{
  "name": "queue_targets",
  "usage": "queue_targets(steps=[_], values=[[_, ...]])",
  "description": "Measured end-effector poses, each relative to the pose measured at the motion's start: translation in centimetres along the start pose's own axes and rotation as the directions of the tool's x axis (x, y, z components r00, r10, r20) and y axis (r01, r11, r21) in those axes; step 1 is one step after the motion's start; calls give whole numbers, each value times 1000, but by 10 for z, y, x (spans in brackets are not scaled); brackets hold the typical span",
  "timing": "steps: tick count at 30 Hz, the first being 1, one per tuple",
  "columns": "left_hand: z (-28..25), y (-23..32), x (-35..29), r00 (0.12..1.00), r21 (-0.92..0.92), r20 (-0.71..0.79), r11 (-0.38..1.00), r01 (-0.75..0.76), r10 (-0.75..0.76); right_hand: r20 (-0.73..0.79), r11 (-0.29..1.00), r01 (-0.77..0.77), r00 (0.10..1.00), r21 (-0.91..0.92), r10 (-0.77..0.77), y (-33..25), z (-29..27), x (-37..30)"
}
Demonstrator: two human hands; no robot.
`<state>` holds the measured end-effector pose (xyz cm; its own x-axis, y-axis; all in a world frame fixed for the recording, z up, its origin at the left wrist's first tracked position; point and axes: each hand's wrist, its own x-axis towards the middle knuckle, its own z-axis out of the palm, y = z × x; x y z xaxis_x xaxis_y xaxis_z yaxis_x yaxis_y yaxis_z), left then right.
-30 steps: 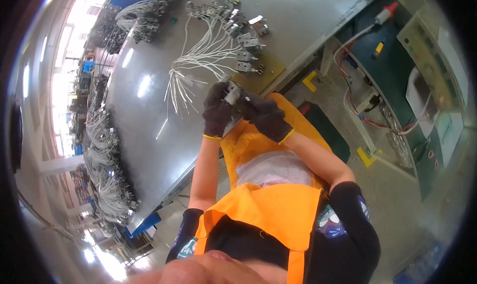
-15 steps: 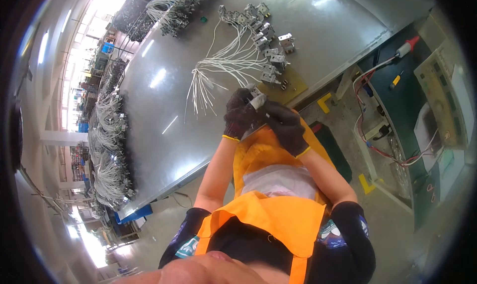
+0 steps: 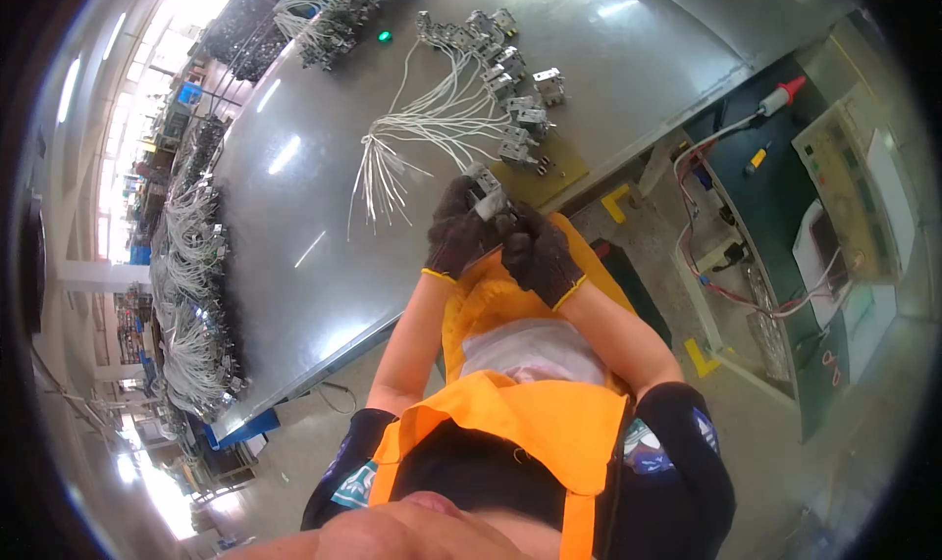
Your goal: Manual assembly and wiring of electronic components at an industrial workstation.
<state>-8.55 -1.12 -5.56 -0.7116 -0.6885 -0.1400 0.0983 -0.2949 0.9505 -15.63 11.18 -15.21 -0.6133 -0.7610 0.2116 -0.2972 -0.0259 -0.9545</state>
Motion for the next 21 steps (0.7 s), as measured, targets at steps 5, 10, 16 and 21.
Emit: queue_targets(steps=[5, 10, 16, 21], values=[[-27, -5, -1, 986, 286, 149, 951, -119, 79, 169, 588, -263, 963, 765, 210, -30, -18, 12], [-27, 0, 7, 970, 508, 123, 826, -243, 209, -180, 846, 450, 842, -287, -509, -35, -50, 65], [-20, -16, 15, 918, 748, 197, 552, -368, 346, 5, 674, -374, 876, 637, 482, -48, -49, 24], [-20, -11, 18, 948, 721, 228, 615, -318, 224, 32, 830, -316, 940, 459, 341, -67, -42, 4]])
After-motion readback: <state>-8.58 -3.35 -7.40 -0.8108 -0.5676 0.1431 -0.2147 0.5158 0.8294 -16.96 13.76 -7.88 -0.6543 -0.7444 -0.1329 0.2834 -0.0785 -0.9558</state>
